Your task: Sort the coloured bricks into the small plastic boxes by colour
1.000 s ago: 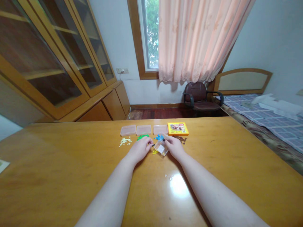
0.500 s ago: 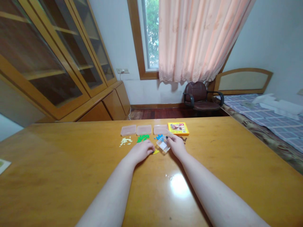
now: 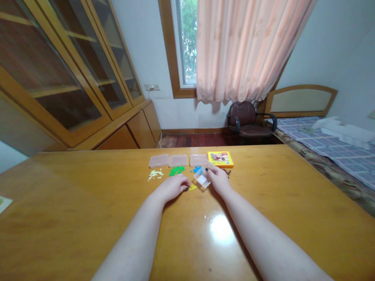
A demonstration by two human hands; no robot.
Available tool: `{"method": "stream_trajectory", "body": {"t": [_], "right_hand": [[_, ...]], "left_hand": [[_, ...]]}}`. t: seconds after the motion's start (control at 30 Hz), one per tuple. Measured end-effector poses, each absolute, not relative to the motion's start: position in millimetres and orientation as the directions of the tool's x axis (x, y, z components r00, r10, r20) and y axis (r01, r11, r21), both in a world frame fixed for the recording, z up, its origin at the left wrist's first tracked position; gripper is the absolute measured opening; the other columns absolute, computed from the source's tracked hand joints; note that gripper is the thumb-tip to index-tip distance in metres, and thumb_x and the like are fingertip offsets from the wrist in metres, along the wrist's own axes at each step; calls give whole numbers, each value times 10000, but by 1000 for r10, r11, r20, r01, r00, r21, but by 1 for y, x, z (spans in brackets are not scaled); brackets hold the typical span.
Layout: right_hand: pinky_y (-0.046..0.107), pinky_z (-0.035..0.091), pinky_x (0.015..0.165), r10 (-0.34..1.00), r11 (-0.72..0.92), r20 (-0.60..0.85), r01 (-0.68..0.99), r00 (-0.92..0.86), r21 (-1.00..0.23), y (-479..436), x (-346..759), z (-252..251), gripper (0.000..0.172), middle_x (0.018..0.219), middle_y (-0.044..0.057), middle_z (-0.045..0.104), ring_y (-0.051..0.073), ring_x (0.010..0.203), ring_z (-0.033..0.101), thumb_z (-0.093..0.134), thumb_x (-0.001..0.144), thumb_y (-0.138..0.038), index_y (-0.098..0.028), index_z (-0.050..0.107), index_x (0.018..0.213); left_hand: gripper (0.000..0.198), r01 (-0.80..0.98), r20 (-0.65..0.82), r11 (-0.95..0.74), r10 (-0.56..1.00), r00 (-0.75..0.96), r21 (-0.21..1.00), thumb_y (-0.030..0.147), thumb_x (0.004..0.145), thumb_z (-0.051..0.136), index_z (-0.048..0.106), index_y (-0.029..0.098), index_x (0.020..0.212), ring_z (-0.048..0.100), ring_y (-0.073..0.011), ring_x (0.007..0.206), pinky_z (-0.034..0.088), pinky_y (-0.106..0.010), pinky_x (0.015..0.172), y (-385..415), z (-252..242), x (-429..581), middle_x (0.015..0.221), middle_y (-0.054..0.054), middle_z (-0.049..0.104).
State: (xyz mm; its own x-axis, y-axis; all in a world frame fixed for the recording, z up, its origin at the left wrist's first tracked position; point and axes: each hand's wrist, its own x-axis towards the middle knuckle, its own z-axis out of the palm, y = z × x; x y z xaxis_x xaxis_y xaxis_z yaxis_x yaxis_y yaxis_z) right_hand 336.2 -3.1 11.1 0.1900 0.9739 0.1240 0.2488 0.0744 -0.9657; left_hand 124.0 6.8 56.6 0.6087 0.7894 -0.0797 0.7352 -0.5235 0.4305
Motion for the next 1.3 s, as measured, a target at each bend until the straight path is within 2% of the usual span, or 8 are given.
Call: {"method": "stream_trajectory", "body": {"t": [0.37,0.6,0.7,0.8,0.97,1.1,1.2,1.3], "right_hand": [[317,466,758,976,81,131,270,175,-960,-2,337,10,306,911,40,685,189,804,619,485,743,-290,-178,651,974],[330,447,788,979,199,201,389,-35,-900,-10,330,19,285,907,27,687,192,830,614,469,753,-243,-204,669,952],[326,446,784,976,216,205,389,-72,-896,-11,329,21,288,917,25,686,189,831,614,467,757,-242,-211,668,961],[324,450,776,982,167,188,361,23,-918,-9,332,19,290,911,38,685,192,825,613,471,755,-256,-187,665,960],[320,459,766,979,95,142,296,143,-950,-2,336,9,290,893,40,688,192,813,615,492,742,-281,-173,659,952],[327,458,777,979,90,136,278,151,-956,0,336,4,294,898,48,687,195,824,616,506,733,-284,-173,656,960],[335,457,778,980,94,136,264,145,-960,-1,336,4,299,911,52,684,198,822,616,506,732,-282,-175,653,970],[334,460,765,983,97,132,247,128,-964,-2,336,6,295,913,54,683,200,813,617,498,738,-282,-172,657,960]], "left_hand": [[112,764,-112,-509,799,590,396,183,760,483,593,200,773,544,-161,771,403,-255,694,6,52,127,816,-23,609],[146,670,224,-567,817,531,479,219,840,423,564,190,867,528,-147,889,408,-256,806,3,64,135,919,-26,579],[165,684,253,-585,809,531,435,226,837,452,560,203,959,516,-158,966,390,-274,871,3,62,137,998,-28,576],[186,733,227,-557,830,510,390,227,828,465,554,205,990,515,-170,985,381,-283,874,5,61,135,1031,-36,575],[127,841,-61,-427,880,471,332,298,788,497,568,193,786,555,-155,754,386,-242,648,1,74,121,825,-26,615],[356,948,-414,-219,859,299,231,420,537,700,551,198,773,546,-160,633,338,-231,523,-14,82,110,720,-4,620],[437,964,-550,-169,794,257,206,379,432,746,542,205,778,546,-158,584,322,-228,488,-20,77,108,671,13,619],[390,957,-619,-142,737,272,252,275,473,723,530,210,806,537,-141,516,313,-220,464,-18,66,112,585,36,597]]}}
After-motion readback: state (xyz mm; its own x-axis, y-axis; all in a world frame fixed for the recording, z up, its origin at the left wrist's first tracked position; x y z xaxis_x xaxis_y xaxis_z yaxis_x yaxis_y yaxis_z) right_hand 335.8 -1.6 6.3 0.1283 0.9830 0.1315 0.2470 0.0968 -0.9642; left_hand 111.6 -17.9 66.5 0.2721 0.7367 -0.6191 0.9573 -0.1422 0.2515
